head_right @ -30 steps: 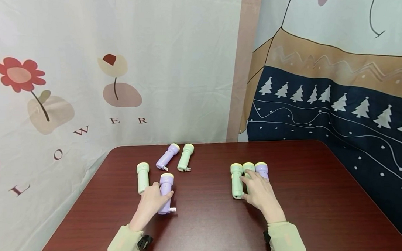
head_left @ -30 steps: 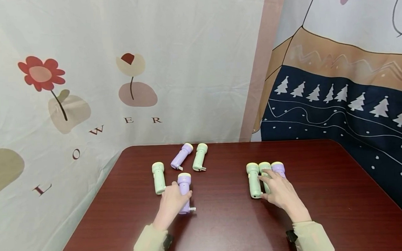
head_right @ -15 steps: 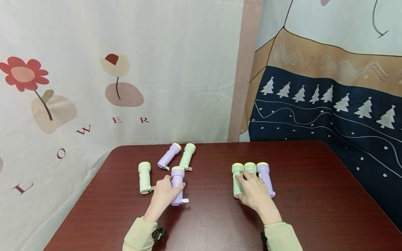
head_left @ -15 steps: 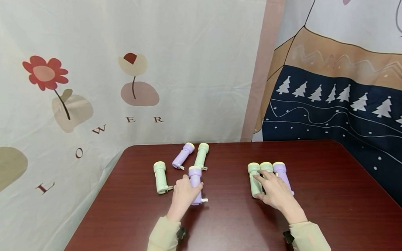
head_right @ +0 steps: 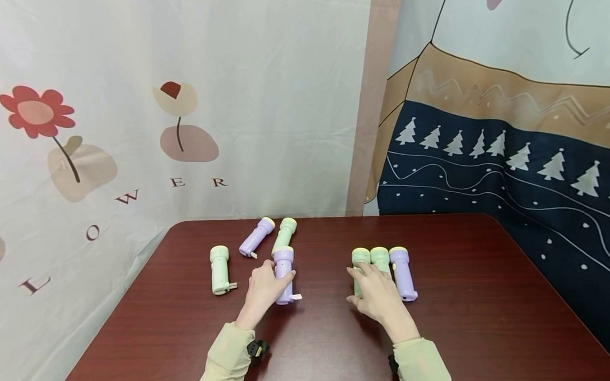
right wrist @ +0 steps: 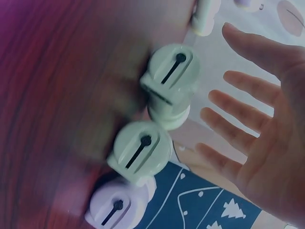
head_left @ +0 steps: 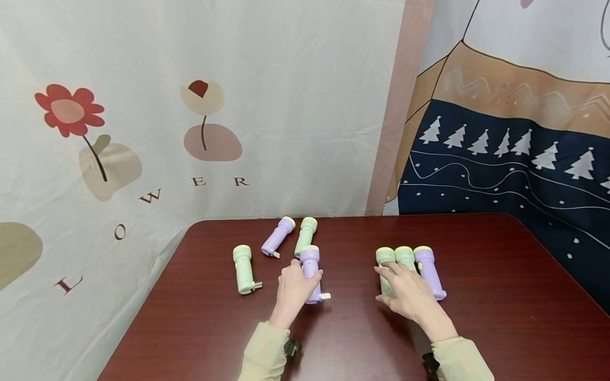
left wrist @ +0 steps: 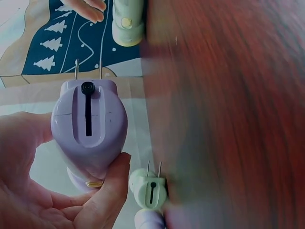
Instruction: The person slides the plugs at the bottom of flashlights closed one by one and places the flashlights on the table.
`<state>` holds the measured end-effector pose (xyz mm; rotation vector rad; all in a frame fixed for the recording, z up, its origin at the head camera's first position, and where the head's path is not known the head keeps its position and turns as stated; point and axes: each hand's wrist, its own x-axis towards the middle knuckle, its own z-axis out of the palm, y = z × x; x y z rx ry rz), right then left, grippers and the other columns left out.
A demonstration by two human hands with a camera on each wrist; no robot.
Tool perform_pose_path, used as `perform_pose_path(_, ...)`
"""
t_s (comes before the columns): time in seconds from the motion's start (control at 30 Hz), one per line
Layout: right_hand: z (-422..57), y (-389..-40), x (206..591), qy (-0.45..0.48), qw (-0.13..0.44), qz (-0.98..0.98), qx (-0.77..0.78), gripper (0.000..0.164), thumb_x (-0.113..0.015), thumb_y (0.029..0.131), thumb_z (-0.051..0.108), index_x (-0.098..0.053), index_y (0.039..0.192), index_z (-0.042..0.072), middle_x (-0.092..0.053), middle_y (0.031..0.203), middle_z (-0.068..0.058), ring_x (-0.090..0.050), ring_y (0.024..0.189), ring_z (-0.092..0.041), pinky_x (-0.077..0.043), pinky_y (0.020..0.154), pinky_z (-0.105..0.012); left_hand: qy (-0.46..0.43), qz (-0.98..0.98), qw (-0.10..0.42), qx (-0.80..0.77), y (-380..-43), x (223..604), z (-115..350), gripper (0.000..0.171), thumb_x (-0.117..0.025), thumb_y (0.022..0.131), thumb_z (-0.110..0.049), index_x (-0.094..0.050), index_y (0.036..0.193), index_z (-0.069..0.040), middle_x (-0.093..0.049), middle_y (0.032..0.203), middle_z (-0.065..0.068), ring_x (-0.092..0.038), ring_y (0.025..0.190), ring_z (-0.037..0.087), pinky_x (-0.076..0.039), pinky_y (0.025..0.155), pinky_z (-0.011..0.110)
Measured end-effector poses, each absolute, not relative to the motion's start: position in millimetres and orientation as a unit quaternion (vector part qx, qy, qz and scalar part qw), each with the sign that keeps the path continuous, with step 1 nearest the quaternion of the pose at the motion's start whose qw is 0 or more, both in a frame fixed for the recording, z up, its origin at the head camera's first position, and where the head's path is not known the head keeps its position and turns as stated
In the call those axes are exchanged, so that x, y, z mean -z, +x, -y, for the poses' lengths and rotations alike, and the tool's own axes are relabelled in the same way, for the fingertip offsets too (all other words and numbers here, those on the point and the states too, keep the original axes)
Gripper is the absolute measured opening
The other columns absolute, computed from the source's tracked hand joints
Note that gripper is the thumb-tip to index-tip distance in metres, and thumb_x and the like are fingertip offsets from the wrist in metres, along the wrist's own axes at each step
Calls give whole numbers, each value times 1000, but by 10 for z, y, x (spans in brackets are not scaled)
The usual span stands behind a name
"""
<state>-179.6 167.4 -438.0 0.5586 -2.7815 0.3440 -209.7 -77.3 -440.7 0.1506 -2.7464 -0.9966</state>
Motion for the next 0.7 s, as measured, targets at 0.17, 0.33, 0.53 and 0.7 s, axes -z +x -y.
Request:
perform_pose_path(0.17, -1592, -1791, 4379, 197, 130, 963, -129, 61, -82, 71, 27, -60, 124, 6, -61, 124, -13, -58, 113, -31, -48, 90, -49, 54, 922, 115, 367, -2110, 4409, 705, 44, -76, 73, -35, -61, 95, -1, -68, 84, 19, -66, 75, 38, -51, 62, 44)
perform_pose_path(0.33, -1508, -1792, 4391, 199, 131, 962, -131, 69, -81, 71, 27, -54, 131, 6, -62, 120, -12, -60, 111, -30, -49, 87, -47, 50, 915, 118, 382, -2109, 4413, 645, 42, -77, 72, -34, -60, 92, -1, -67, 80, 17, -64, 71, 37, -50, 61, 42)
perform_pose_path(0.53, -1411, -1786, 4398, 196, 121, 962, -147, 73, -81, 71, 27, -50, 134, 7, -63, 119, -14, -60, 110, -30, -49, 89, -47, 40, 911, 119, 393, -2099, 4388, 567, 44, -77, 72, -34, -58, 94, 0, -66, 80, 16, -64, 72, 36, -51, 64, 43)
perform_pose_path(0.7, -1336, -1770, 4393, 191, 99, 964, -157, 71, -81, 72, 27, -51, 133, 7, -63, 121, -14, -60, 112, -30, -48, 91, -47, 28, 906, 118, 406, -2092, 4371, 507, 49, -77, 73, -36, -58, 99, 1, -66, 81, 15, -64, 71, 31, -51, 64, 40)
